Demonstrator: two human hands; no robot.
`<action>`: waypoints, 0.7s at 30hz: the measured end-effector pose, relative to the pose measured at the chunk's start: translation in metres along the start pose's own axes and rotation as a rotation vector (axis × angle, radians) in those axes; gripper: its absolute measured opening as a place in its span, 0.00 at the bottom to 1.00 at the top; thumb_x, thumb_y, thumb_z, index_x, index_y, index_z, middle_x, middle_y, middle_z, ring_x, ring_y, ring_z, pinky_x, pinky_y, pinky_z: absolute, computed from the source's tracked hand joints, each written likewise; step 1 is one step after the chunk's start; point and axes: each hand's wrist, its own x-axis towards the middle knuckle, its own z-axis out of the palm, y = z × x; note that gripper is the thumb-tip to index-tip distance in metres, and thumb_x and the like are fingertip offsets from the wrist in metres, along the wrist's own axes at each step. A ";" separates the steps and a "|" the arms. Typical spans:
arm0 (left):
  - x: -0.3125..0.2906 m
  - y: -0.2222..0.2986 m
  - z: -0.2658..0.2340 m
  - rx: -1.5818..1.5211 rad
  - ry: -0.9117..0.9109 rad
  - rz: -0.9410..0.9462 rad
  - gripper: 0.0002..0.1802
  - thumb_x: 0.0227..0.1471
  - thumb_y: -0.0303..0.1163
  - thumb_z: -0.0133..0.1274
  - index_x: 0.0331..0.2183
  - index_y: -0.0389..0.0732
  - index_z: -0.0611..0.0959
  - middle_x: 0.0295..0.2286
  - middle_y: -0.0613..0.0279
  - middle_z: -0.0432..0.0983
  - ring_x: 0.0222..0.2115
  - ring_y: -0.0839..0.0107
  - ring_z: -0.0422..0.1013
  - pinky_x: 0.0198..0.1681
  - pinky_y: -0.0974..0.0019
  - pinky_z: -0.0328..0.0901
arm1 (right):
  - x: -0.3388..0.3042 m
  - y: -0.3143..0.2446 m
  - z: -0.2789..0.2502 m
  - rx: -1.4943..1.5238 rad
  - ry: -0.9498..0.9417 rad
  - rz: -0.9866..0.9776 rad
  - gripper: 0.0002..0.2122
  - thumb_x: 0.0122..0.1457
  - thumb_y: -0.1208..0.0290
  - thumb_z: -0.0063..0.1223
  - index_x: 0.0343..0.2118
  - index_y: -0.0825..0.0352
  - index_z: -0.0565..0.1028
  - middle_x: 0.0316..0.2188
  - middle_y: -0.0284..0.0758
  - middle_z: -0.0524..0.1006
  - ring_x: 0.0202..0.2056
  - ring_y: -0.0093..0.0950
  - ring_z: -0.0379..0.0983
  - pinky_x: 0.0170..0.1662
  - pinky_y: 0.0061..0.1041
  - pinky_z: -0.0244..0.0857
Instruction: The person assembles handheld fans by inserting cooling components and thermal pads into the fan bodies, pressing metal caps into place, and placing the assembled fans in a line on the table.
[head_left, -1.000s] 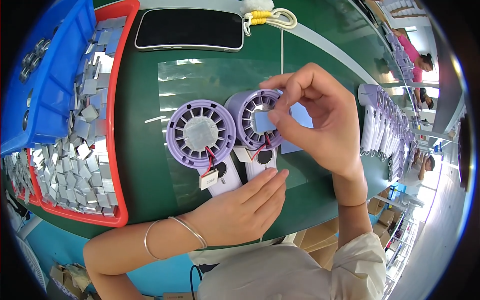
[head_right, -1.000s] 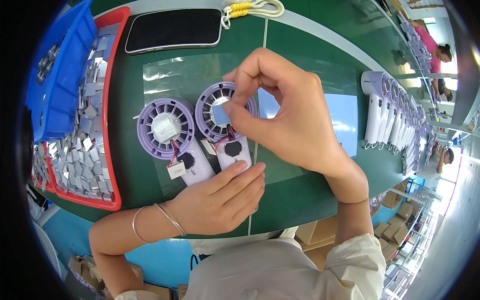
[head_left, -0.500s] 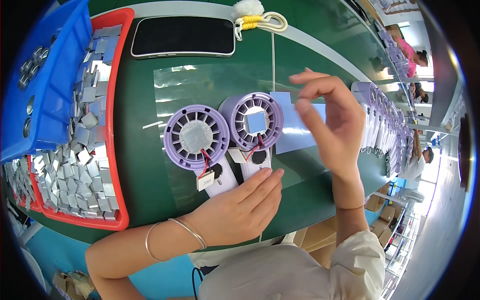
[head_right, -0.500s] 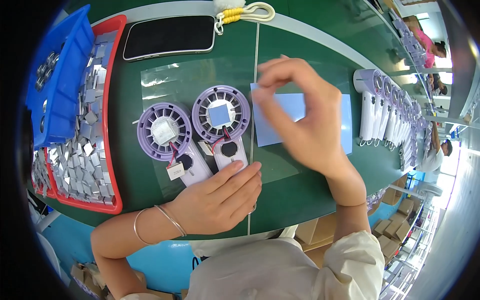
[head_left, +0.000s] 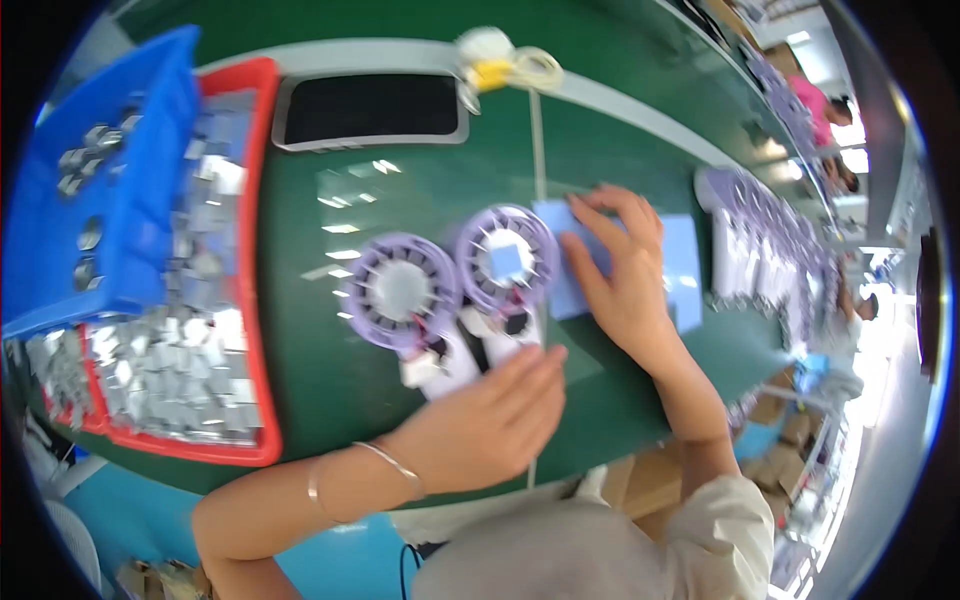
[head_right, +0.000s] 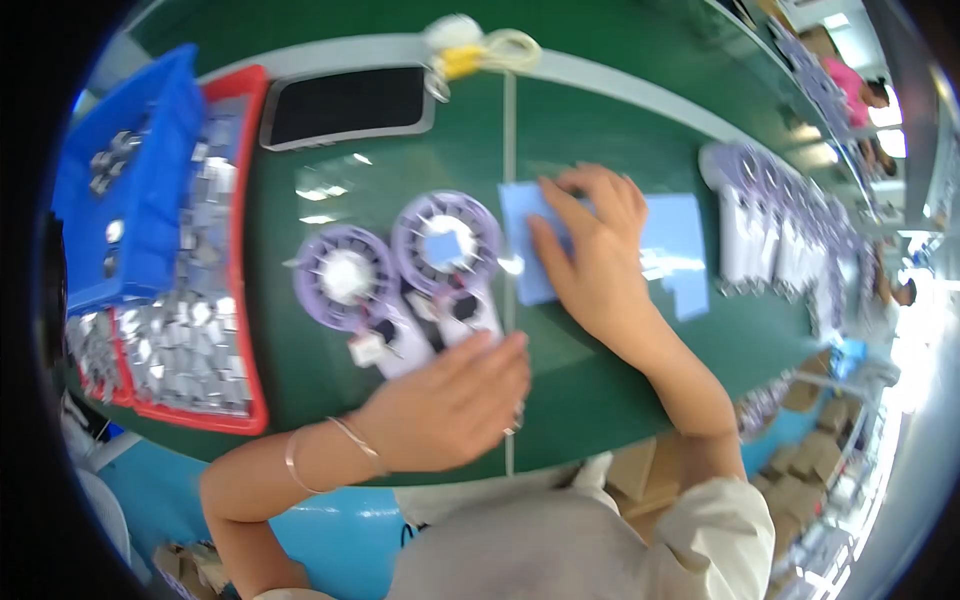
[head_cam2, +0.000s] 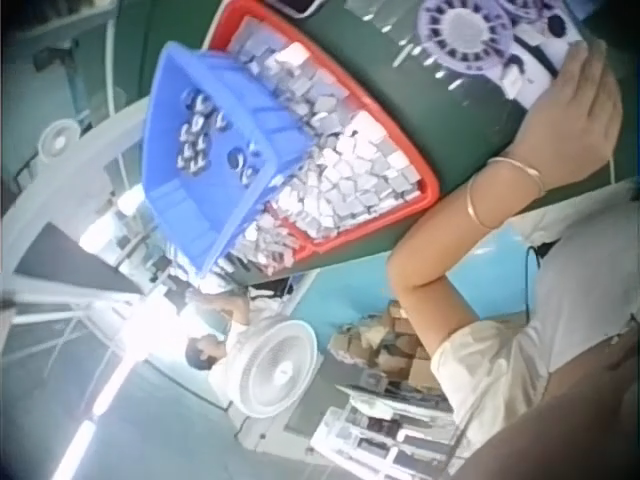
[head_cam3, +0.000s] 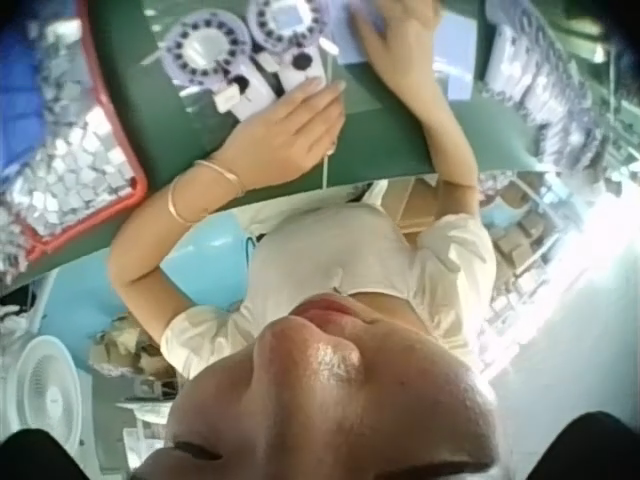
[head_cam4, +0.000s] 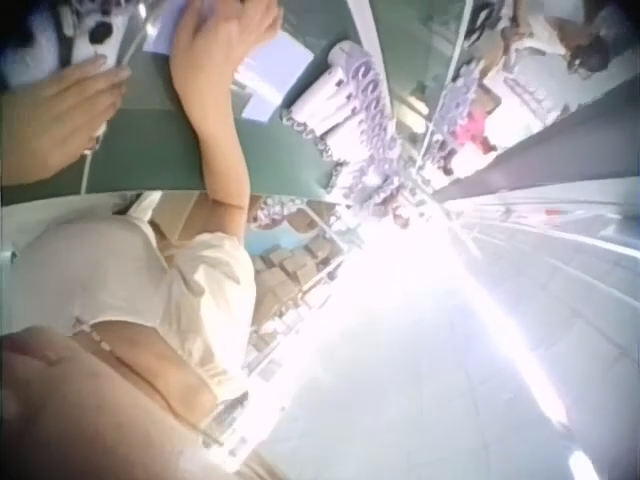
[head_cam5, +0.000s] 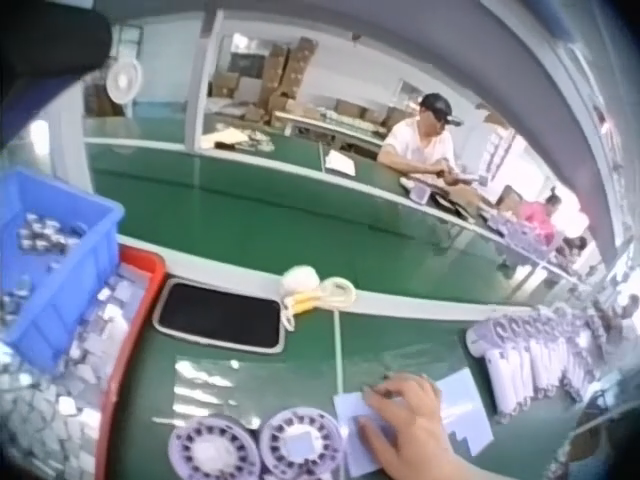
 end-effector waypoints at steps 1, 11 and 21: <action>-0.002 0.006 -0.001 0.031 0.019 -0.007 0.18 0.52 0.35 0.52 0.39 0.30 0.81 0.44 0.48 0.77 0.54 0.56 0.70 0.61 0.53 0.60 | -0.003 0.002 -0.001 0.050 0.015 -0.001 0.15 0.52 0.76 0.61 0.44 0.68 0.79 0.44 0.41 0.74 0.52 0.43 0.67 0.59 0.43 0.55; 0.004 0.024 0.054 0.095 0.091 0.099 0.29 0.51 0.45 0.49 0.44 0.28 0.81 0.50 0.41 0.73 0.59 0.45 0.62 0.68 0.42 0.44 | -0.011 0.060 0.008 0.200 0.019 0.121 0.03 0.53 0.83 0.54 0.30 0.70 0.72 0.35 0.45 0.73 0.49 0.48 0.69 0.54 0.41 0.60; 0.004 0.013 0.032 0.054 0.022 0.038 0.24 0.58 0.41 0.47 0.45 0.29 0.80 0.48 0.48 0.73 0.60 0.48 0.61 0.67 0.45 0.48 | 0.006 0.025 0.007 0.115 0.036 0.038 0.03 0.57 0.82 0.50 0.33 0.71 0.69 0.35 0.46 0.69 0.50 0.49 0.66 0.54 0.42 0.58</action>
